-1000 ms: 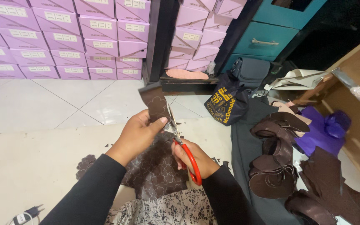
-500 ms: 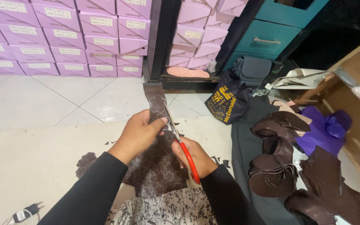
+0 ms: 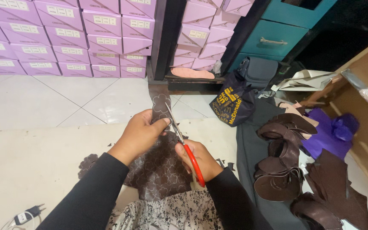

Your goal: The person uses red-handled scissors to cut cloud-shaped pieces from a sheet of brown patterned material. They hold the material with one hand and cut along the outlines with the other, occasionally adjusting the sheet's position.

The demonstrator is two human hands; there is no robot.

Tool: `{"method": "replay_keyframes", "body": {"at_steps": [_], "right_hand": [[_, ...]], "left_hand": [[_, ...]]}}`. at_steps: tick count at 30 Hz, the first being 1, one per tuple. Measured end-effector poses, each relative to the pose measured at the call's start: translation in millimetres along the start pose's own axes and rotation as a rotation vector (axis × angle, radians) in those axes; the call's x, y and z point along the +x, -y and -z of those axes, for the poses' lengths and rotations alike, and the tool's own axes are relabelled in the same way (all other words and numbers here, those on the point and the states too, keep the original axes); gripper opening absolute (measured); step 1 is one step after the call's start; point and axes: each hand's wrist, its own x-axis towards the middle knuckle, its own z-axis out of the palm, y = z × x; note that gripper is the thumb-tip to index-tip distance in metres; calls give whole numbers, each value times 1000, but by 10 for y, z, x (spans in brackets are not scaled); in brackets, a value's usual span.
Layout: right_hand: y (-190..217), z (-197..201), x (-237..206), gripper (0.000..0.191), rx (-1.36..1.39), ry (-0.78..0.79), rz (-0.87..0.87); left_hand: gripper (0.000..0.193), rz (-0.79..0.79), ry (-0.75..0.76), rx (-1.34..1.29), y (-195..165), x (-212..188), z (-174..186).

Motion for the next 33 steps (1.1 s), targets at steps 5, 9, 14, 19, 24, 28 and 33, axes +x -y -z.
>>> {"method": "replay_keyframes", "body": {"at_steps": [5,9,14,19,24,28,33], "right_hand": [[91,-76,204,50,-24,-50,53],[162,-367,216,50,-31,-130,111],[189,-482,346,50,-7,-151,58],[166,-423,362,42,111,-48,26],[253,-423,404,44,141,23,48],[348,-552,427,43,185,6,36],[441,-520,444,43,168,-8,37]], "left_hand": [[15,78,17,-310,-37,163,206],[15,153,6,-348,-24,35,328],[17,65,-86,-404,-8,91,315],[14,14,-83,-259,7,145,302],[15,-62,-50,-196,-91,124,427],[15,-64,-54,-206,-185,50,598],[14,-92,-74,-169,-258,79,581]]}}
